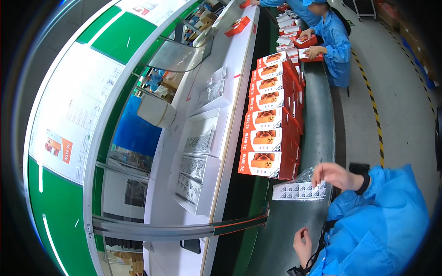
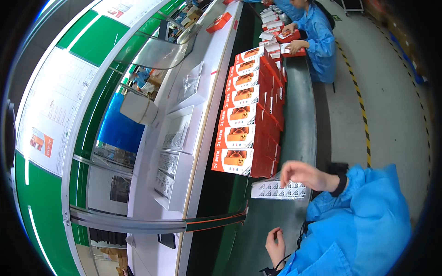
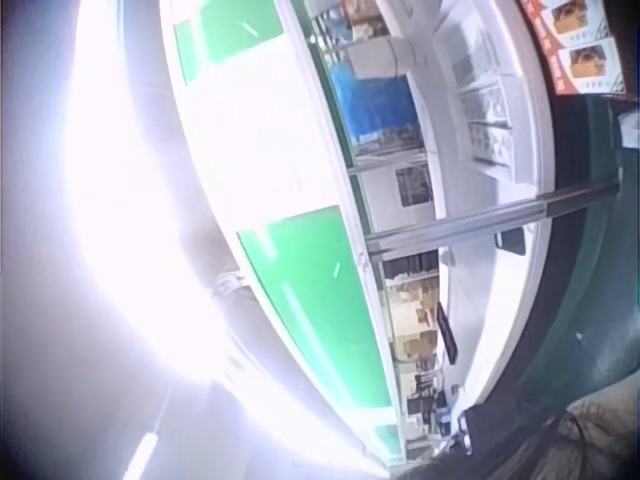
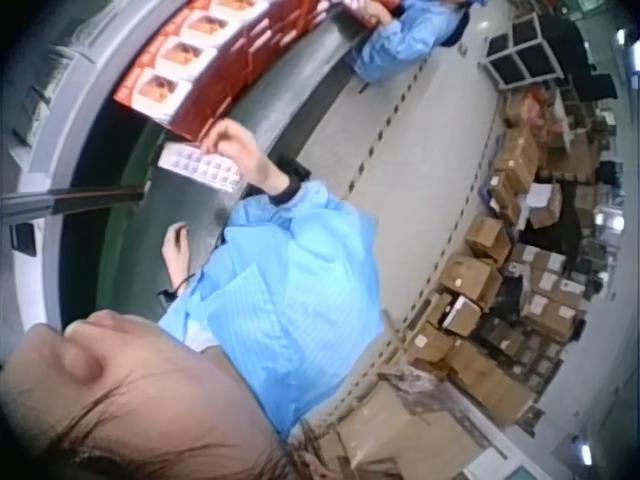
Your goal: Apply stickers and labels to product boxes on an assembly line.
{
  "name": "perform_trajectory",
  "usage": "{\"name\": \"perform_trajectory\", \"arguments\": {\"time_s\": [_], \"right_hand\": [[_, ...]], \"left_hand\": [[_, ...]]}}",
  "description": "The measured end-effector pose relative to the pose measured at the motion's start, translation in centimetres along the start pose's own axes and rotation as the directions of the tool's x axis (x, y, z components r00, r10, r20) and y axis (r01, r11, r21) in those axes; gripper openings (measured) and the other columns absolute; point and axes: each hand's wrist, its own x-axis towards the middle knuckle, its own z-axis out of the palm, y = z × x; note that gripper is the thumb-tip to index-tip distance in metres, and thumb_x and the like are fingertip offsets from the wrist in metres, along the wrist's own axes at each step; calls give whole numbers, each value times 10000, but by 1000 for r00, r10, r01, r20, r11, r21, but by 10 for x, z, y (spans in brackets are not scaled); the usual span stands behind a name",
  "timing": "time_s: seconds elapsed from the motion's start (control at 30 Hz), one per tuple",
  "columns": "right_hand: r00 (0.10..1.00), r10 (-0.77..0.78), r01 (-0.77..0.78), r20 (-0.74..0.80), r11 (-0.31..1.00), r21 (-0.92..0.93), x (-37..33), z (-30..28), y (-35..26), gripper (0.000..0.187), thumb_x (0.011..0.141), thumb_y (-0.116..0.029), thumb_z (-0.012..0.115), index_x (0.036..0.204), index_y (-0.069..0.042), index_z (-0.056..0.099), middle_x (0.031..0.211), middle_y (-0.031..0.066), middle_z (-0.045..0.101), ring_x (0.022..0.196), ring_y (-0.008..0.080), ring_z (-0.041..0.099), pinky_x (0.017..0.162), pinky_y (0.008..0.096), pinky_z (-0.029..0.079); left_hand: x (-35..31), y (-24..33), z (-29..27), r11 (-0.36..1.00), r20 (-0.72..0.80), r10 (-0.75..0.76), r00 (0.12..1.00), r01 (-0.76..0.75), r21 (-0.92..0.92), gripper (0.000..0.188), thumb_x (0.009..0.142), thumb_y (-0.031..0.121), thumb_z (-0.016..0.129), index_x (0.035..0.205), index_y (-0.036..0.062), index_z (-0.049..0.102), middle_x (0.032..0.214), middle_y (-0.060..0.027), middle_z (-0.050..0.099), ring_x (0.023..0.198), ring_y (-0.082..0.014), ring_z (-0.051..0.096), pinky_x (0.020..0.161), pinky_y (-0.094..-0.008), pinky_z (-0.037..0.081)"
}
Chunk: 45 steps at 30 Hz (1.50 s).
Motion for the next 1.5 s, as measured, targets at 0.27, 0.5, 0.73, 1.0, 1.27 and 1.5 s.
{"name": "perform_trajectory", "arguments": {"time_s": [0.27, 0.5, 0.73, 1.0, 1.27, 1.5], "right_hand": [[315, -845, 801, 432, 481, 357, 34, 138, -154, 141, 805, -124, 594, 820, -15, 505, 884, 131, 519, 884, 311, 597, 686, 365, 529], [368, -863, 836, 347, 470, 282, -55, 203, -165, 118, 784, 52, 591, 817, -50, 542, 869, 113, 562, 822, 256, 600, 753, 289, 517], [458, -876, 829, 151, 482, 285, -132, 235, -168, 145, 777, 77, 577, 763, -57, 524, 861, 93, 577, 774, 249, 613, 698, 288, 527], [473, -766, 728, 434, 618, 298, -165, 219, -201, 157, 749, 124, 571, 771, -26, 530, 880, 99, 573, 813, 274, 621, 758, 313, 550], [529, -847, 808, 56, 523, 273, -197, 233, -193, 218, 688, 167, 648, 774, -3, 542, 901, 105, 584, 831, 248, 626, 777, 284, 556], [445, -881, 847, 161, 472, 246, -228, 203, -206, 226, 658, 174, 669, 767, 7, 564, 878, 92, 584, 773, 181, 626, 739, 218, 554]], "left_hand": [[-34, 12, -10, 979, 7, 108, 994, -108, 174, 201, 877, 104, 551, 1038, -5, 598, 895, -139, 653, 837, -196, 640, 761, -303, 489], [-136, 17, 0, 994, 57, 13, 998, -19, 111, 192, 871, 98, 545, 1018, -13, 602, 904, -159, 646, 831, -237, 636, 752, -323, 489], [-205, 3, 5, 995, 70, -73, 995, 67, 80, 185, 866, 91, 539, 997, -21, 607, 913, -179, 639, 825, -278, 631, 742, -343, 489], [-217, 3, 13, 993, 88, 39, 995, -49, 107, 208, 870, 98, 538, 1025, -27, 594, 949, -193, 630, 849, -303, 626, 751, -357, 491], [-226, 19, 21, 991, 93, 55, 994, -65, 116, 204, 870, 100, 536, 1016, -29, 596, 931, -197, 629, 850, -314, 621, 756, -362, 486], [-243, 31, 38, 987, 80, 84, 993, -94, 130, 209, 862, 98, 538, 1016, -30, 597, 929, -205, 626, 853, -329, 613, 753, -366, 482]]}}
